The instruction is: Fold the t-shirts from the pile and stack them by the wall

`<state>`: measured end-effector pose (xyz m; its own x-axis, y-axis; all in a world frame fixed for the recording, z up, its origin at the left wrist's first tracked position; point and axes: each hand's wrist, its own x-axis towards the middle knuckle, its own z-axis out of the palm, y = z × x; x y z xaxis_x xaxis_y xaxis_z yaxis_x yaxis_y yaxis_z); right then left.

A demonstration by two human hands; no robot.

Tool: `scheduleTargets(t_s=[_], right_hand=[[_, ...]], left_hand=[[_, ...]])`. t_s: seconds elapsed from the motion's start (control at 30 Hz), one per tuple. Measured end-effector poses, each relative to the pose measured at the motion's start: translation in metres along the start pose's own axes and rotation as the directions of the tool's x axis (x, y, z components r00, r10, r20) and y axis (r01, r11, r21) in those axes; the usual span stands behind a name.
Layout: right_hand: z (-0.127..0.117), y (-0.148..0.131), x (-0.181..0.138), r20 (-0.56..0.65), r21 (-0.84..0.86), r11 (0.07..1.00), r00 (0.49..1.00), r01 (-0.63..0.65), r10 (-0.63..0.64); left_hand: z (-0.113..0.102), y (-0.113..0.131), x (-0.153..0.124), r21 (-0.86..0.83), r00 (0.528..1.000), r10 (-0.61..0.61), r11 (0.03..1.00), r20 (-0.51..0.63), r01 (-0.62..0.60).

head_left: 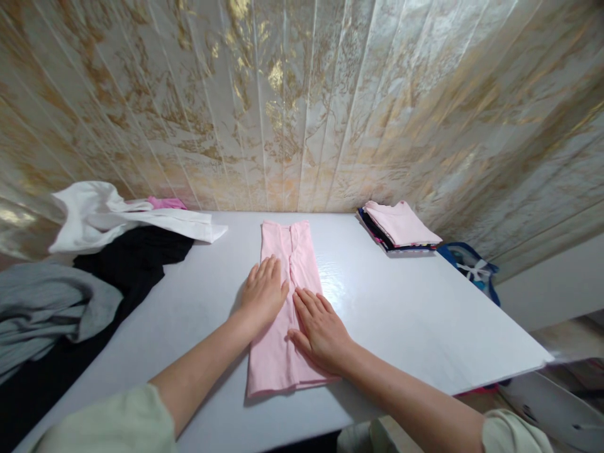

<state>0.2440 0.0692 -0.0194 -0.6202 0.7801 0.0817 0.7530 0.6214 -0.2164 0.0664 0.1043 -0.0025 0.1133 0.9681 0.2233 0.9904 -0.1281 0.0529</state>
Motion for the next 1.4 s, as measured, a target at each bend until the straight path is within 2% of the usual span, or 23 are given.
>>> scheduleTargets(t_s=[0.17, 0.3, 0.37, 0.47, 0.57, 0.63, 0.73, 0.8, 0.87, 0.93, 1.0, 1.1, 1.27, 1.33, 1.4], right_hand=[[-0.001, 0.000, 0.000, 0.000, 0.012, 1.000, 1.000, -0.001, 0.001], [-0.002, -0.001, 0.000, 0.012, 0.022, 1.000, 1.000, -0.012, 0.012], [-0.002, -0.001, 0.001, 0.014, 0.021, 1.000, 1.000, -0.013, 0.013], [-0.002, 0.000, 0.001, 0.015, 0.017, 1.000, 1.000, -0.010, 0.010], [-0.002, 0.000, 0.001, 0.018, 0.012, 1.000, 1.000, -0.012, 0.012], [-0.003, 0.000, 0.000, 0.021, 0.011, 1.000, 1.000, -0.014, 0.014], [-0.003, -0.001, 0.000, 0.011, 0.014, 1.000, 1.000, -0.012, 0.012], [-0.002, 0.000, 0.000, 0.004, 0.014, 1.000, 1.000, -0.010, 0.010], [-0.001, 0.000, 0.000, 0.000, 0.012, 1.000, 1.000, -0.009, 0.009], [0.001, 0.001, 0.000, -0.011, 0.004, 1.000, 1.000, -0.005, 0.005], [0.003, 0.001, 0.000, -0.025, -0.005, 1.000, 1.000, 0.001, -0.002], [0.003, 0.002, 0.000, -0.034, -0.009, 1.000, 0.999, 0.007, -0.008], [0.003, 0.002, 0.000, -0.017, -0.004, 1.000, 1.000, -0.002, 0.002], [0.002, 0.001, 0.000, -0.016, -0.003, 1.000, 1.000, -0.005, 0.005], [0.002, 0.001, 0.000, -0.021, -0.004, 1.000, 1.000, -0.005, 0.005]], left_hand=[[0.025, -0.023, 0.012, 0.031, 0.997, -0.058, 0.998, 0.052, 0.057], [0.018, -0.034, 0.017, 0.063, 0.986, -0.144, 0.988, 0.089, 0.138], [0.011, -0.027, 0.022, 0.066, 0.986, -0.166, 0.984, 0.031, 0.164], [0.011, -0.011, 0.027, 0.029, 0.995, -0.083, 0.996, -0.048, 0.084], [0.021, -0.010, 0.029, -0.021, 0.999, 0.023, 1.000, 0.034, -0.023], [0.026, -0.019, 0.029, -0.017, 0.996, 0.028, 0.999, 0.082, -0.027], [0.022, -0.032, 0.029, 0.035, 0.992, -0.036, 0.999, 0.120, 0.032], [0.014, -0.031, 0.024, 0.080, 0.990, -0.096, 0.993, 0.099, 0.088], [0.007, -0.020, 0.013, 0.101, 0.995, -0.096, 0.991, 0.041, 0.091], [0.005, -0.006, -0.004, 0.079, 1.000, -0.020, 0.997, 0.018, 0.018], [0.008, 0.003, -0.021, 0.039, 0.997, 0.071, 0.997, 0.041, -0.072], [0.014, -0.004, -0.039, 0.022, 0.993, 0.096, 0.995, 0.070, -0.098], [0.006, -0.028, -0.044, 0.066, 0.998, 0.023, 0.997, 0.051, -0.026], [-0.001, -0.022, -0.047, 0.079, 0.999, 0.009, 0.997, 0.031, -0.012], [-0.004, -0.010, -0.054, 0.058, 0.998, 0.051, 0.997, 0.021, -0.052]])
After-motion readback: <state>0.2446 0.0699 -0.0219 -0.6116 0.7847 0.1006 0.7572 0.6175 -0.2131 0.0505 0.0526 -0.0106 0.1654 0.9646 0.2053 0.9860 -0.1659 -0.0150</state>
